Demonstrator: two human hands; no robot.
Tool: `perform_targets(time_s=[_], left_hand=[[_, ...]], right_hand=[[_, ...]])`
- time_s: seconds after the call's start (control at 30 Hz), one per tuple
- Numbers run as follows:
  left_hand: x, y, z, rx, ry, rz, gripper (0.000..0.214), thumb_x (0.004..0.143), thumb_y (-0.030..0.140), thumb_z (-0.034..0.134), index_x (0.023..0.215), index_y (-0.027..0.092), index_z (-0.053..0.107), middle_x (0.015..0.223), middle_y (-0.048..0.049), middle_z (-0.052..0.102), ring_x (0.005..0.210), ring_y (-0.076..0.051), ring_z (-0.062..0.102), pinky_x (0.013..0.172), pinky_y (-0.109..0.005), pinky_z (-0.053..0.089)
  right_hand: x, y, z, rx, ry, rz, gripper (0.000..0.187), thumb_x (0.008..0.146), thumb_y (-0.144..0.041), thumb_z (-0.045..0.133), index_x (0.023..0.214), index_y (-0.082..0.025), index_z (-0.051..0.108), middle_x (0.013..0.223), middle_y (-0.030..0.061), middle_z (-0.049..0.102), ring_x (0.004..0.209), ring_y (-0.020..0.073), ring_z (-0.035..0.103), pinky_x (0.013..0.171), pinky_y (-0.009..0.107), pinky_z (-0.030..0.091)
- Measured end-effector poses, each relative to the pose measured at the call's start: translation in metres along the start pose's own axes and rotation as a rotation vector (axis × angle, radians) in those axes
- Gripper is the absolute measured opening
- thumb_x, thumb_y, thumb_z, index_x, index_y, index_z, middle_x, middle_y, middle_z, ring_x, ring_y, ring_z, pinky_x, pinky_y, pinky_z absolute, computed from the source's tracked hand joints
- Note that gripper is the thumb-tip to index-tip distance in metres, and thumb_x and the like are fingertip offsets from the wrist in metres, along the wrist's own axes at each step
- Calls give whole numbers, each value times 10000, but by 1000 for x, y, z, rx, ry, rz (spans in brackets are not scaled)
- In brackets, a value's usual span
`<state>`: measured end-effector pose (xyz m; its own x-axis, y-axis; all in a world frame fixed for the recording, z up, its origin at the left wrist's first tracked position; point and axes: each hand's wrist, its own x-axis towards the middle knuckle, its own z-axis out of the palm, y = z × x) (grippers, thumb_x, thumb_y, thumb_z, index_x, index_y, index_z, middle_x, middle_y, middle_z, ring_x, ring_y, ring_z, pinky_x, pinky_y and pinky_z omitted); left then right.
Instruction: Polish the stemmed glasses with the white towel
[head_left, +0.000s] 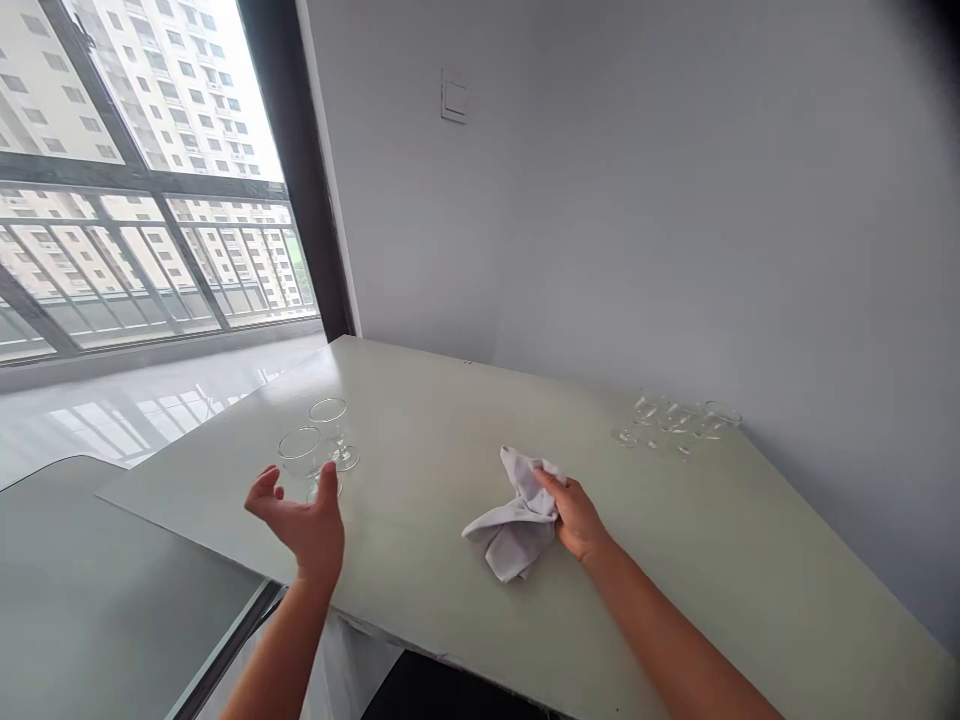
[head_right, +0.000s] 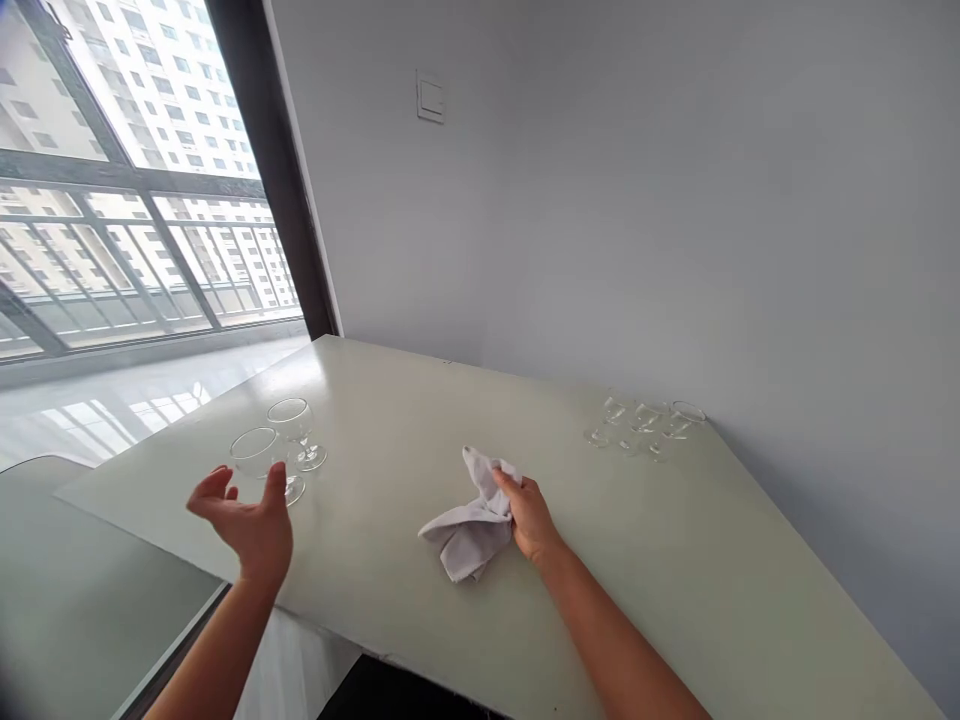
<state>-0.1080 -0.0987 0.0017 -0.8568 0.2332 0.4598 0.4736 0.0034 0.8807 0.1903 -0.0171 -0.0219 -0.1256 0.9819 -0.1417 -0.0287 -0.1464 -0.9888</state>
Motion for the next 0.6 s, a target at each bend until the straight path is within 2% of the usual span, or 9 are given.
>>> perform_targets(time_s=[0.1, 0.2, 0.33, 0.5, 0.6], left_hand=[[19, -20, -2, 81, -230, -205, 820, 618, 486, 658, 1268, 191, 254, 1278, -133, 418, 1030, -234, 507, 945, -420, 339], [31, -32, -1, 162, -393, -223, 853, 614, 518, 647, 1295, 197, 246, 1221, -114, 513, 822, -203, 584, 871, -416, 396], [38, -41, 0, 193, -522, -267, 630, 674, 542, 566, 1180, 195, 426, 1049, -79, 617, 819, -203, 597, 724, -342, 453], [33, -39, -4, 242, -598, -254, 424, 715, 509, 503, 978, 182, 560, 847, -62, 659, 724, -205, 601, 625, -314, 441], [22, -26, -4, 260, -615, -143, 337, 721, 475, 489, 906, 200, 550, 789, -43, 659, 748, -209, 603, 622, -296, 433]], right_hand=[[3, -3, -3, 287, 44, 90, 287, 671, -438, 643, 817, -193, 618, 719, 29, 659, 694, 202, 612, 603, 291, 468], [3, -3, -5, 324, 70, 113, 289, 638, -423, 683, 783, -180, 626, 730, 51, 676, 715, 217, 625, 614, 295, 480], [2, -5, -9, 368, -1, 132, 323, 663, -457, 661, 834, -185, 630, 784, 56, 680, 728, 210, 624, 601, 292, 476], [-7, -25, -30, 244, -242, 74, 332, 574, -443, 735, 708, -161, 622, 681, 40, 655, 692, 193, 602, 590, 274, 445], [-9, -47, -47, 197, -207, 43, 342, 571, -460, 727, 691, -160, 618, 630, 24, 633, 611, 171, 586, 534, 256, 427]])
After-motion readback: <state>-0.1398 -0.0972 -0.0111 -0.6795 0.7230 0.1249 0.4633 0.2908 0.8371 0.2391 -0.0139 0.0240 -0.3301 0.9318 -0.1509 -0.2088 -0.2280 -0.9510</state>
